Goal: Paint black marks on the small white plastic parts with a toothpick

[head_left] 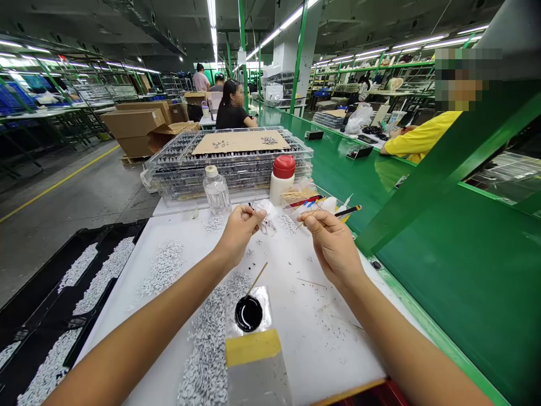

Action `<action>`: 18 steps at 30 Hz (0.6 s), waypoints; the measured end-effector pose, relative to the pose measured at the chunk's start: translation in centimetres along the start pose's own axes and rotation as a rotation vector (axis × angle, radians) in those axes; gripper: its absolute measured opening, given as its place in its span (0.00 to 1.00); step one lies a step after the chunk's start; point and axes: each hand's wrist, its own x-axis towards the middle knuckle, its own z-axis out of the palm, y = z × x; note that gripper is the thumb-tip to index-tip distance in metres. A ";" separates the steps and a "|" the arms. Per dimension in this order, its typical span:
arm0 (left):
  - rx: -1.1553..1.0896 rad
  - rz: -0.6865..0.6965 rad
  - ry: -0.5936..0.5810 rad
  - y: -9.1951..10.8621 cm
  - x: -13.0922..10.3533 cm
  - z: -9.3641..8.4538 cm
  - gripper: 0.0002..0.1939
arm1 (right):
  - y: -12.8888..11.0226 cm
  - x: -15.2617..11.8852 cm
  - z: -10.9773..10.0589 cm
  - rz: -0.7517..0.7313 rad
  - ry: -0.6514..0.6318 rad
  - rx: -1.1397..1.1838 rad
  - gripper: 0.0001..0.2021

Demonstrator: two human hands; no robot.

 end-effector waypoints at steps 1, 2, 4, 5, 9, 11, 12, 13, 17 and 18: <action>-0.002 -0.004 -0.004 -0.1 0.0 0.2 0.17 | -0.1 0.0 0.0 -0.003 -0.005 0.002 0.16; -0.001 -0.008 -0.009 -0.1 -0.1 0.5 0.17 | -0.2 0.0 0.0 -0.005 -0.011 0.003 0.16; 0.006 -0.014 -0.015 -0.3 -0.1 0.8 0.17 | -0.3 -0.1 0.0 -0.006 -0.019 0.004 0.16; 0.012 -0.016 -0.016 -0.4 0.0 1.0 0.18 | -0.4 -0.1 0.0 -0.005 -0.022 0.004 0.16; 0.048 -0.010 -0.016 -0.7 0.3 1.4 0.19 | -0.6 -0.1 0.0 -0.004 -0.027 0.004 0.16; 0.078 -0.004 -0.021 -0.8 0.4 1.6 0.19 | -0.6 -0.2 0.1 -0.003 -0.030 0.003 0.16; 0.097 -0.002 -0.029 -0.8 0.5 1.8 0.19 | -0.7 -0.2 0.1 -0.002 -0.031 0.003 0.16; 0.122 -0.002 -0.044 -0.9 0.5 1.9 0.20 | -0.7 -0.2 0.1 -0.001 -0.031 0.002 0.16; 0.283 -0.043 -0.172 -0.7 0.2 2.1 0.18 | -0.9 -0.3 0.1 0.015 -0.021 0.003 0.15; 0.335 -0.056 -0.206 -0.5 0.1 1.9 0.17 | -0.9 -0.2 0.1 0.021 -0.015 0.008 0.15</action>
